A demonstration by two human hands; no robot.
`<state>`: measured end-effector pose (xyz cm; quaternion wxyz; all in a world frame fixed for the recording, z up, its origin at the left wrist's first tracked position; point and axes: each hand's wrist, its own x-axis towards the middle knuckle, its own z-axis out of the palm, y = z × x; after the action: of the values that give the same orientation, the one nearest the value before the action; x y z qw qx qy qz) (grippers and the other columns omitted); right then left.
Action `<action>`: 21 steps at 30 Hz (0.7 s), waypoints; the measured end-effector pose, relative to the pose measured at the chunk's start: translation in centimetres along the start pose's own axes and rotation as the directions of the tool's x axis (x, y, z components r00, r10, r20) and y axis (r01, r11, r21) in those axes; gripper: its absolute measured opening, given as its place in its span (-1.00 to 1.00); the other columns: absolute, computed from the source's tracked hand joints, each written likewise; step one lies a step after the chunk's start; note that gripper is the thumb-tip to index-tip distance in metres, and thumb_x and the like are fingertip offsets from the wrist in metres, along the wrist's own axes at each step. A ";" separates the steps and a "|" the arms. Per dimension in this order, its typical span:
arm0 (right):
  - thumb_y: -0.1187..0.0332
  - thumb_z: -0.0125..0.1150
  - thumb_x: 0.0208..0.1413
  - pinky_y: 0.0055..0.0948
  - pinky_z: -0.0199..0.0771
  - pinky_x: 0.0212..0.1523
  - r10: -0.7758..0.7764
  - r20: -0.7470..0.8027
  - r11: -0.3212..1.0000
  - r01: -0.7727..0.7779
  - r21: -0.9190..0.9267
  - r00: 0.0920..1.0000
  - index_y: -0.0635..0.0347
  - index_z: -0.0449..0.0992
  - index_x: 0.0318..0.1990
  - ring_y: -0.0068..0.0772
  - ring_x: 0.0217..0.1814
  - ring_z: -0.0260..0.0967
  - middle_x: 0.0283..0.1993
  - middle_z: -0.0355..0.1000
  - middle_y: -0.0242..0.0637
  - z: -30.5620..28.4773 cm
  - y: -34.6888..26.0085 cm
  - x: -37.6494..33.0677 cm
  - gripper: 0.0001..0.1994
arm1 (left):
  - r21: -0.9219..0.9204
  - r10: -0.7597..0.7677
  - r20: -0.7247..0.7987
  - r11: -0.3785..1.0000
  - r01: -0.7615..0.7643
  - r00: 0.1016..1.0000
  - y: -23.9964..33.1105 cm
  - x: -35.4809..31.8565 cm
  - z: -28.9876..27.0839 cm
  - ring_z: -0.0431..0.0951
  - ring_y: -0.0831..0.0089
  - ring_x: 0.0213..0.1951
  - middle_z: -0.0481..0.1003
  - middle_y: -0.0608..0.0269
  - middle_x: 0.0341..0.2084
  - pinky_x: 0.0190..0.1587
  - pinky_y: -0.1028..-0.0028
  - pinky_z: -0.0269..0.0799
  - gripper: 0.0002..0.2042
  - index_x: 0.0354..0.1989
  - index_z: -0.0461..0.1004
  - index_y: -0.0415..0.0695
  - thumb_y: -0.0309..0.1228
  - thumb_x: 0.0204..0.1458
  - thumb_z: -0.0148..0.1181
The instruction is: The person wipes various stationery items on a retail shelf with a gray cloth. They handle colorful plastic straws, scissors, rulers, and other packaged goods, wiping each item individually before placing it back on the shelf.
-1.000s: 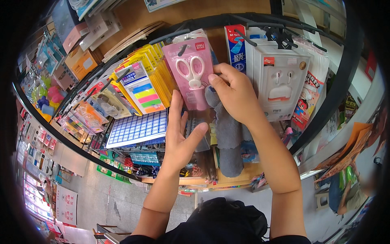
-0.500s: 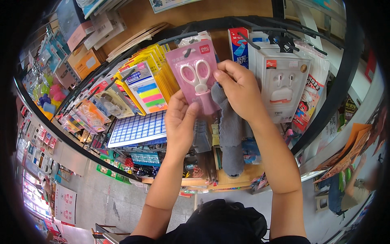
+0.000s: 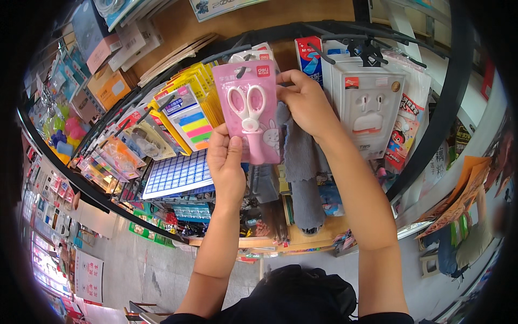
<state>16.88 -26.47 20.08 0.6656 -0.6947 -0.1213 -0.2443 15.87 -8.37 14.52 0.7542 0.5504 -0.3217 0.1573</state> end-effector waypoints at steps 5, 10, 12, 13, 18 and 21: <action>0.44 0.13 0.19 -0.60 0.38 -0.19 -0.116 -0.021 0.988 0.118 0.095 0.993 0.36 0.53 -0.10 -0.65 -0.24 0.41 -0.28 0.54 -0.36 0.5 1.3 0.3 -0.80 | -0.019 -0.012 0.011 1.000 0.012 1.000 0.1 -0.3 -0.1 0.43 0.66 -0.24 0.47 0.32 -0.23 -0.15 0.61 0.36 -0.80 0.01 0.35 -0.25 -0.50 0.28 -0.08; 0.44 0.12 0.21 -0.61 0.37 -0.21 -0.132 -0.031 0.991 0.132 0.013 0.991 0.37 0.56 -0.19 -0.70 -0.25 0.37 -0.30 0.52 -0.42 0.5 0.7 0.3 -0.83 | 0.025 0.020 0.011 0.999 -0.020 1.000 0.2 -0.3 0.1 0.42 0.66 -0.23 0.45 0.33 -0.22 -0.14 0.60 0.37 -0.80 0.01 0.37 -0.25 -0.45 0.29 -0.04; 0.43 0.11 0.22 -0.61 0.37 -0.21 -0.130 -0.027 0.991 0.129 -0.043 0.991 0.36 0.56 -0.18 -0.70 -0.27 0.36 -0.31 0.51 -0.43 0.1 0.8 0.4 -0.83 | 0.012 0.016 0.028 1.000 -0.017 0.999 0.2 -0.4 0.1 0.42 0.65 -0.23 0.45 0.32 -0.22 -0.13 0.59 0.37 -0.80 0.00 0.37 -0.25 -0.43 0.30 -0.03; 0.43 0.11 0.22 -0.61 0.37 -0.21 -0.134 -0.026 0.990 0.133 -0.041 0.991 0.36 0.56 -0.18 -0.70 -0.27 0.35 -0.32 0.51 -0.42 0.1 0.7 0.4 -0.83 | -0.005 0.017 0.037 1.000 -0.017 0.999 0.1 -0.4 0.1 0.42 0.65 -0.22 0.45 0.31 -0.22 -0.13 0.59 0.37 -0.80 0.00 0.36 -0.25 -0.43 0.30 -0.03; 0.43 0.08 0.25 -0.61 0.36 -0.21 -0.124 -0.011 0.990 0.123 -0.070 0.992 0.35 0.55 -0.17 -0.69 -0.27 0.36 -0.33 0.51 -0.41 0.1 0.0 0.1 -0.82 | -0.041 -0.033 0.051 0.999 0.035 0.998 0.1 -0.6 0.7 0.46 0.61 -0.13 0.50 0.24 -0.15 -0.01 0.58 0.33 -0.81 0.00 0.34 -0.27 -0.47 0.28 -0.01; 0.41 0.07 0.25 -0.60 0.37 -0.19 -0.115 -0.029 0.993 0.113 -0.040 0.993 0.35 0.53 -0.13 -0.64 -0.25 0.39 -0.28 0.52 -0.37 0.1 -0.3 0.1 -0.81 | -0.009 -0.019 0.044 1.000 0.019 0.999 -0.5 -0.4 0.8 0.45 0.62 -0.15 0.50 0.25 -0.16 -0.03 0.59 0.33 -0.81 -0.01 0.33 -0.27 -0.47 0.28 -0.02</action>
<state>16.80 -26.37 20.38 0.6390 -0.6953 -0.1459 -0.2948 15.66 -9.19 14.09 0.7510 0.5532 -0.3336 0.1367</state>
